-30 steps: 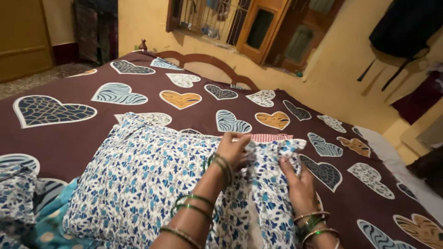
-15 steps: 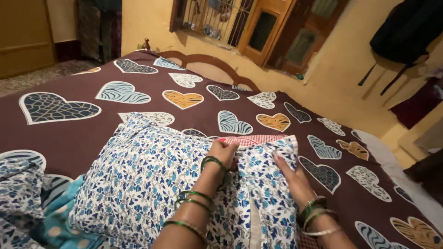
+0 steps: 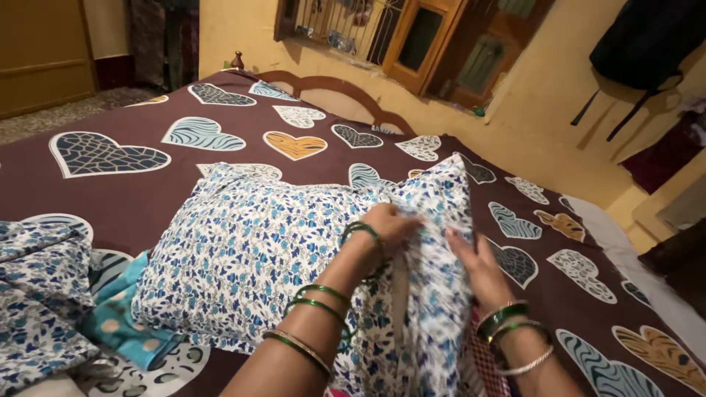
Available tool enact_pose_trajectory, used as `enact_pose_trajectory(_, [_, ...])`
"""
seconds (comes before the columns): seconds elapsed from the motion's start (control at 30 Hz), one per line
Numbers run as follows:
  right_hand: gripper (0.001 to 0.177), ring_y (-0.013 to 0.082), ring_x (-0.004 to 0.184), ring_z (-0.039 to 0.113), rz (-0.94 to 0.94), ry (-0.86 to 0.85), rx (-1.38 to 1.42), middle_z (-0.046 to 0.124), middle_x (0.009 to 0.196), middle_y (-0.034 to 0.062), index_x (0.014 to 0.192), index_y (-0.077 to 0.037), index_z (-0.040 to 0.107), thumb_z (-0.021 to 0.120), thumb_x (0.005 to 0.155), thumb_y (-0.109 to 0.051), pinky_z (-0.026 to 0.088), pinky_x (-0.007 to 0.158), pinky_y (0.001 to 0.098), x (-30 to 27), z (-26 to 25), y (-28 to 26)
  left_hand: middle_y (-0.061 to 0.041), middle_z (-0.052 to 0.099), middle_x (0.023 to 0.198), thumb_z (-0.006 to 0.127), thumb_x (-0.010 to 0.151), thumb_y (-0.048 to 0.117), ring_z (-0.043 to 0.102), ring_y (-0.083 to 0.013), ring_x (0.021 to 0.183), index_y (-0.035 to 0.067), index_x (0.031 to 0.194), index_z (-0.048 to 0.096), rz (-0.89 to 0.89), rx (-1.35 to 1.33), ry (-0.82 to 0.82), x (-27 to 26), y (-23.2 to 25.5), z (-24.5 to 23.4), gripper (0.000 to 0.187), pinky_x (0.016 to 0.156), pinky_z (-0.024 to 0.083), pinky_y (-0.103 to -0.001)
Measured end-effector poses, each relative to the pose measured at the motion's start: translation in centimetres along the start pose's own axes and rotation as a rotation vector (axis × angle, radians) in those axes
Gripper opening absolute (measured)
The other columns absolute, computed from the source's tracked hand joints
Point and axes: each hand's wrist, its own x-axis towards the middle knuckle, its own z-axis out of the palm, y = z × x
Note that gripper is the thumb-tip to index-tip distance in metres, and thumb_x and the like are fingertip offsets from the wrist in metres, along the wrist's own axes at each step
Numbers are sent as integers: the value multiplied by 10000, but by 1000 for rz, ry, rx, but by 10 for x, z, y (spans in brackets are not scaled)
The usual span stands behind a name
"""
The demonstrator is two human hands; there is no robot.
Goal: The person puts pillow cases onto two pillows by hand on a bed.
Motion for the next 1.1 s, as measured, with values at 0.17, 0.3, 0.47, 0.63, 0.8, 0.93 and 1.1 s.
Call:
enact_pose_trajectory(0.17, [1040, 273, 1415, 544, 122, -248, -56, 535, 1526, 132, 1592, -177, 327, 721, 750, -643, 379, 1145, 405, -41, 4, 48, -187, 752, 955, 703, 910, 407, 715, -297, 811, 15, 988, 764, -10, 46, 423, 39, -66, -12, 405, 757, 520, -413])
enact_pose_trajectory(0.3, [954, 232, 1431, 464, 69, -89, -121, 489, 1571, 90, 1585, -91, 319, 685, 828, -541, 326, 1171, 388, -37, -5, 67, -150, 779, 896, 670, 926, 401, 712, -234, 772, 17, 992, 765, 15, -65, 295, 36, -65, 7, 401, 730, 544, -391])
enact_pose_trajectory(0.47, [775, 256, 1271, 600, -123, -18, -22, 639, 1428, 117, 1477, -44, 497, 712, 810, -375, 394, 1104, 396, 3, -3, 75, -131, 746, 806, 777, 856, 318, 684, -194, 642, -23, 983, 754, 109, -212, -103, -1, -27, 7, 365, 608, 572, -373])
enact_pose_trajectory(0.63, [631, 236, 1151, 661, -443, 6, 39, 691, 1340, 166, 1441, -60, 529, 733, 853, -160, 480, 1015, 346, 56, -20, 62, -96, 750, 793, 758, 865, 347, 713, -156, 644, 42, 959, 777, 173, 78, 133, -64, 16, -5, 319, 626, 574, -334])
enact_pose_trajectory(0.8, [701, 284, 1052, 649, -674, 352, -355, 618, 1257, 249, 1509, -99, 474, 702, 846, -114, 550, 871, 360, 4, -8, 59, -120, 745, 874, 770, 841, 256, 716, -254, 769, 63, 975, 698, 333, 111, 464, -87, -36, 3, 245, 716, 555, -391])
enact_pose_trajectory(0.93, [622, 223, 823, 762, -300, 162, -516, 770, 964, 61, 1392, -215, 526, 803, 845, -317, 624, 722, 386, -58, 15, 21, -124, 723, 851, 757, 826, 224, 715, -282, 785, 52, 1022, 625, 288, 52, 349, -67, -90, 34, 292, 730, 544, -389])
enact_pose_trajectory(1.1, [671, 272, 666, 717, -381, 73, -908, 756, 758, 101, 1449, -222, 437, 735, 850, -272, 563, 654, 433, -77, 30, -20, -40, 704, 822, 769, 852, 191, 643, -144, 738, 33, 1018, 655, 292, -270, 120, -48, -110, 25, 255, 666, 533, -305])
